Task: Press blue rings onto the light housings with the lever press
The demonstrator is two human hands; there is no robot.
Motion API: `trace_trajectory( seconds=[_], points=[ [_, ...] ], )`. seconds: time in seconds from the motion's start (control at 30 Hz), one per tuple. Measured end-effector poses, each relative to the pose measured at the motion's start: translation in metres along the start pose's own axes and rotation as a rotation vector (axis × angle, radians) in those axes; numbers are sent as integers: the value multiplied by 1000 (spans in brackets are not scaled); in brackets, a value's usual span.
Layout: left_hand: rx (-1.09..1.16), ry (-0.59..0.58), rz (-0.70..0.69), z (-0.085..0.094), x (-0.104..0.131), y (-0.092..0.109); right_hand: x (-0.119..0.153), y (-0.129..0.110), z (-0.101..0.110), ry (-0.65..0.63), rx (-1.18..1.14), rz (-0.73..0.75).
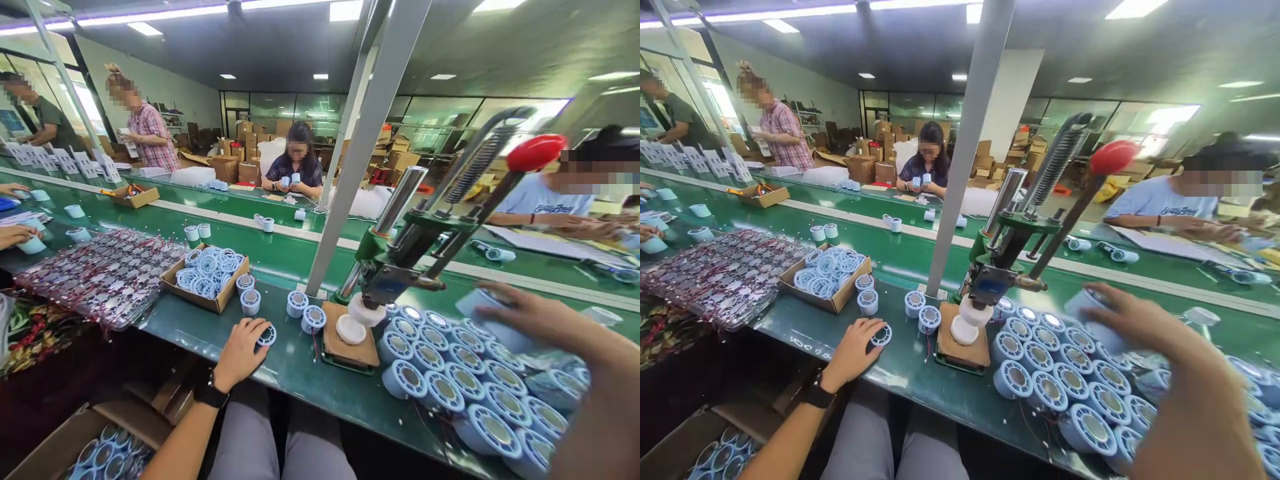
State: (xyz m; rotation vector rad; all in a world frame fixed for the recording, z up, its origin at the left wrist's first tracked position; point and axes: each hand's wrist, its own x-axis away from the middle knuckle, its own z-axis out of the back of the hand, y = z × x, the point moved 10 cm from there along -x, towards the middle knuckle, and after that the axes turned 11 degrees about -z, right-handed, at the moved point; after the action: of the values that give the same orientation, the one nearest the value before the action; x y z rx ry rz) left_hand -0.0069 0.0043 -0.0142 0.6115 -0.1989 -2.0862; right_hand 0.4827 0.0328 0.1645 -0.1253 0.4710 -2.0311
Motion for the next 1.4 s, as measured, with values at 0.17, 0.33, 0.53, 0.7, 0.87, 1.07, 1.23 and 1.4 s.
trace_trajectory(
  seconds=[0.17,0.33,0.53,0.7,0.87,1.07,1.23,1.4],
  points=[
    [-13,269,135,20,11,-17,176,-43,-67,-337,154,279],
    [-19,450,268,35,23,-43,268,-208,-161,-323,263,582],
    [24,589,319,50,31,-56,228,-286,-212,-243,240,477],
    [73,585,286,47,30,-55,201,-289,-226,-162,239,385],
    [120,390,135,34,20,-35,184,-294,-236,-159,237,349],
    [79,160,-28,19,30,-5,192,-294,-237,-222,179,420],
    [91,139,-15,17,40,-5,219,-271,-227,-378,136,672],
    [74,96,-27,15,39,-2,233,-241,-220,-414,131,675]
  ],
)
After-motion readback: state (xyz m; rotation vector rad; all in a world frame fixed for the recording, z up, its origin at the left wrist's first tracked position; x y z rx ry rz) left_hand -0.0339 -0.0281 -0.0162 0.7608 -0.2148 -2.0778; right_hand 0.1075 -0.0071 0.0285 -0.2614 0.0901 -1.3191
